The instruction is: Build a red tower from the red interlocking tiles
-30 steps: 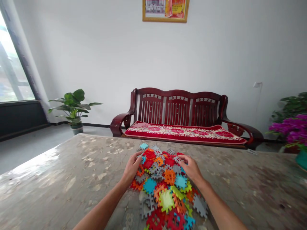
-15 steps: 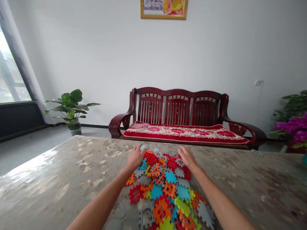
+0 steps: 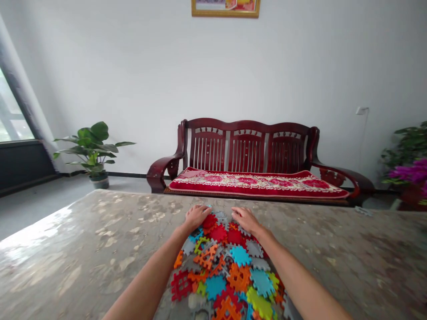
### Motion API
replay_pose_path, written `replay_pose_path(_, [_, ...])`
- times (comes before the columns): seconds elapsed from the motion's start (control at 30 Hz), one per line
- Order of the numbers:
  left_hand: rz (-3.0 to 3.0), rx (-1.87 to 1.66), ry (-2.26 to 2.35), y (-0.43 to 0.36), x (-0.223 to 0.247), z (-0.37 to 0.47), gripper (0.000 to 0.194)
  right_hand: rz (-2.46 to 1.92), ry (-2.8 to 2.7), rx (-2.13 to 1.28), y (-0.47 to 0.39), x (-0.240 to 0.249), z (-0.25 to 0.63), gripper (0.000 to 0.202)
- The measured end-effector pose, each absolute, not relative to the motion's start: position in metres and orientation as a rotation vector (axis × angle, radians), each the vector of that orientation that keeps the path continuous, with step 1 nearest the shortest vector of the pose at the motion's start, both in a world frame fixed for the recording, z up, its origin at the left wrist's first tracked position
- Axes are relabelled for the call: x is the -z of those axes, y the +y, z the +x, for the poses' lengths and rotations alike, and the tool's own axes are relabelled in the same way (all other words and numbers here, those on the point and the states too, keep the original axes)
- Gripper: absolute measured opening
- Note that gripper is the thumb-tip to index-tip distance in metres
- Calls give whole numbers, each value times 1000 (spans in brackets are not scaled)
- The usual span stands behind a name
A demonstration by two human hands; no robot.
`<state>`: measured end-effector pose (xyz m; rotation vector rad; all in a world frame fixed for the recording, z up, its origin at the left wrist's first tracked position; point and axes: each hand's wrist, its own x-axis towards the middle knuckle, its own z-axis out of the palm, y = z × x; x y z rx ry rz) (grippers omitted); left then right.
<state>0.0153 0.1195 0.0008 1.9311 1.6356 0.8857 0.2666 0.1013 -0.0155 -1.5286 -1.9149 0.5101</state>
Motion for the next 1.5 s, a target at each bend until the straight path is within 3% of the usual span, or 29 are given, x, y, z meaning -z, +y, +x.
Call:
replay_pose_path(0.43, [1746, -1033, 1331, 92, -21, 39, 37, -1306, -1727, -579, 78, -12, 238, 31])
replay_pose_path(0.7, [2098, -929, 1039, -14, -49, 46, 27, -1149, -1658, -845, 19, -39, 258, 40])
replay_pose_path(0.77, [2303, -811, 952, -52, -53, 38, 41, -1170, -1697, -819, -4, -41, 271, 45])
replay_pose_path(0.87, [2580, -516, 869, -106, -50, 26, 85, -1286, -1819, -617, -37, -36, 293, 48])
replay_pose_path(0.93, [2720, -384, 768, -134, -41, 23, 95, -1373, -1887, -473, -55, -29, 305, 51])
replay_pose_path(1.13, [2903, -307, 741, -159, -12, 35, 90, -1618, -1905, -378, -79, -1, 310, 52])
replay_pose_path(1.33, [2903, -351, 842, -141, -16, 28, 94, -1633, -1863, -329, -76, 14, 292, 46])
replay_pose_path(1.5, [2925, -361, 929, -122, -19, 13, 81, -1572, -1781, -374, -65, 17, 282, 45])
